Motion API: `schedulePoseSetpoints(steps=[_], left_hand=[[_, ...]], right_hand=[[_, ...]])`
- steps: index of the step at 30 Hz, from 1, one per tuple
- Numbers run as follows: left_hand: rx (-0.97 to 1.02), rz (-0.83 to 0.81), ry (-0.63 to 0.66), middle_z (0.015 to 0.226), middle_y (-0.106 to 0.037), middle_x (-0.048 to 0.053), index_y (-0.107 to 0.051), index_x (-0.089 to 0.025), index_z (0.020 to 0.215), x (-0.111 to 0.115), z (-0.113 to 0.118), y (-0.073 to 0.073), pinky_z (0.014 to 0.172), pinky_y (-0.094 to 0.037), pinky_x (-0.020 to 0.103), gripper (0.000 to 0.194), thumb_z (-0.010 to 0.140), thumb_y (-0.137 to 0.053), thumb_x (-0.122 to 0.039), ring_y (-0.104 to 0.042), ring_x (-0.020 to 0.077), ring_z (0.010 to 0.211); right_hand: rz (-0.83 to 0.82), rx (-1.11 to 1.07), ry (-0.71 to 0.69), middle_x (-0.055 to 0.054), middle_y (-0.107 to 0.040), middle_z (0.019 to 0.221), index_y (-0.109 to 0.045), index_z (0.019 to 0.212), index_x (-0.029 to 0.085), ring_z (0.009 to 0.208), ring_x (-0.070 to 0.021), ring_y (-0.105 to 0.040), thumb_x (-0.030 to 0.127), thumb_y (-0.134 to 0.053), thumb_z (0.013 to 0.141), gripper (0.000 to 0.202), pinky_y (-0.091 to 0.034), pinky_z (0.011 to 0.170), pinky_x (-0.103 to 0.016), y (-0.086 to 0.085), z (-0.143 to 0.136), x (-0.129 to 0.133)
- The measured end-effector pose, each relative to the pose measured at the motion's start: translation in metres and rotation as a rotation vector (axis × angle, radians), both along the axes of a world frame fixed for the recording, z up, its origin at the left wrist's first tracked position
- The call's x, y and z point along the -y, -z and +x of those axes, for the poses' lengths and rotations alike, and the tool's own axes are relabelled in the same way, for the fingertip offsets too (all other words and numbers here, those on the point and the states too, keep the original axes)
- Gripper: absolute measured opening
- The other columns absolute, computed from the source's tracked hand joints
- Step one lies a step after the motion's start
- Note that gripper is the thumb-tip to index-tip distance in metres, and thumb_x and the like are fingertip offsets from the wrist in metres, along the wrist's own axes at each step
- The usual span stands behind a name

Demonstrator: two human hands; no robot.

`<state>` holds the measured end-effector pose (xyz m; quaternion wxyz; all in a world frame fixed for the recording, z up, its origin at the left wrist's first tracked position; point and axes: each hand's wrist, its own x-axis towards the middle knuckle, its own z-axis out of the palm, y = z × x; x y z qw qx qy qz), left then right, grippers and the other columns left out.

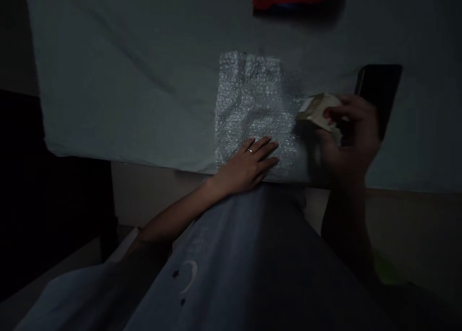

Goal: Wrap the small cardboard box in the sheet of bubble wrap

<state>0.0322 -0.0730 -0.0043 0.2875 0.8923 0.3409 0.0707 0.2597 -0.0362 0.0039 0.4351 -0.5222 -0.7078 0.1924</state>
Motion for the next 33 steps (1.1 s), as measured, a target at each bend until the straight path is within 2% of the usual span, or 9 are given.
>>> schedulePoseSetpoints(steps=[3,7,11,23,26,28,31,33], left_hand=[[-0.01,0.006,-0.004,0.149,-0.043,0.015,-0.055,-0.017,0.132,-0.001,0.001,0.0,0.118,-0.027,0.055,0.039,0.093,-0.051,-0.022,-0.032,0.0336,0.144],[-0.017,0.015,0.0,0.142,-0.049,0.016,-0.055,-0.017,0.131,-0.001,0.003,0.0,0.118,-0.027,0.056,0.04,0.092,-0.051,-0.023,-0.036,0.0332,0.141],[-0.017,0.041,-0.004,0.143,-0.048,0.016,-0.056,-0.015,0.13,0.0,0.004,0.0,0.119,-0.028,0.054,0.037,0.094,-0.048,-0.021,-0.035,0.0329,0.141],[-0.047,0.068,-0.003,0.138,-0.052,0.016,-0.056,-0.014,0.13,-0.003,0.004,0.001,0.117,-0.03,0.053,0.039,0.092,-0.05,-0.022,-0.041,0.0329,0.137],[-0.043,0.069,0.007,0.14,-0.051,0.018,-0.053,-0.014,0.132,-0.001,0.002,0.0,0.117,-0.031,0.054,0.041,0.092,-0.049,-0.019,-0.039,0.033,0.139],[-0.041,0.068,-0.002,0.144,-0.047,0.019,-0.05,-0.013,0.134,0.001,0.0,-0.003,0.117,-0.031,0.053,0.042,0.093,-0.046,-0.015,-0.036,0.0325,0.142],[-0.064,0.055,-0.076,0.145,-0.046,0.018,-0.047,-0.012,0.135,0.007,-0.005,-0.013,0.114,-0.037,0.051,0.041,0.094,-0.041,-0.01,-0.038,0.0305,0.14],[-0.079,0.047,-0.143,0.138,-0.053,0.018,-0.049,-0.011,0.132,0.009,-0.01,-0.02,0.108,-0.044,0.048,0.039,0.093,-0.041,-0.009,-0.048,0.029,0.131]], right_hand=[[-0.083,0.067,-0.233,-0.01,-0.062,0.127,-0.059,0.114,0.024,0.122,-0.0238,-0.056,0.012,-0.06,0.082,0.034,-0.046,0.104,-0.047,-0.003,-0.031,-0.004],[-0.219,0.087,-0.356,-0.007,-0.062,0.13,-0.056,0.118,0.026,0.125,-0.0249,-0.055,0.009,-0.056,0.079,0.042,-0.046,0.106,-0.05,0.011,-0.055,-0.013],[-0.276,0.065,-0.367,-0.007,-0.06,0.132,-0.056,0.123,0.027,0.128,-0.0257,-0.053,0.009,-0.055,0.078,0.048,-0.044,0.109,-0.05,0.019,-0.055,-0.017],[-0.268,0.055,-0.382,-0.009,-0.061,0.131,-0.055,0.128,0.025,0.127,-0.0273,-0.054,0.014,-0.056,0.081,0.048,-0.044,0.109,-0.051,0.019,-0.054,-0.016],[-0.248,0.078,-0.373,-0.008,-0.054,0.14,-0.049,0.134,0.028,0.133,-0.0273,-0.048,0.019,-0.058,0.083,0.053,-0.044,0.109,-0.053,0.017,-0.051,-0.015],[-0.226,0.067,-0.318,-0.009,-0.049,0.144,-0.048,0.135,0.029,0.135,-0.0275,-0.046,0.024,-0.06,0.083,0.054,-0.051,0.101,-0.052,0.012,-0.044,-0.012],[-0.19,0.051,-0.249,-0.009,-0.057,0.133,-0.055,0.126,0.027,0.124,-0.0274,-0.055,0.031,-0.064,0.083,0.044,-0.056,0.091,-0.048,0.002,-0.03,-0.005],[-0.2,0.063,-0.311,-0.009,-0.065,0.119,-0.06,0.119,0.026,0.114,-0.0269,-0.061,0.04,-0.064,0.085,0.037,-0.055,0.093,-0.049,-0.004,-0.02,0.002]])
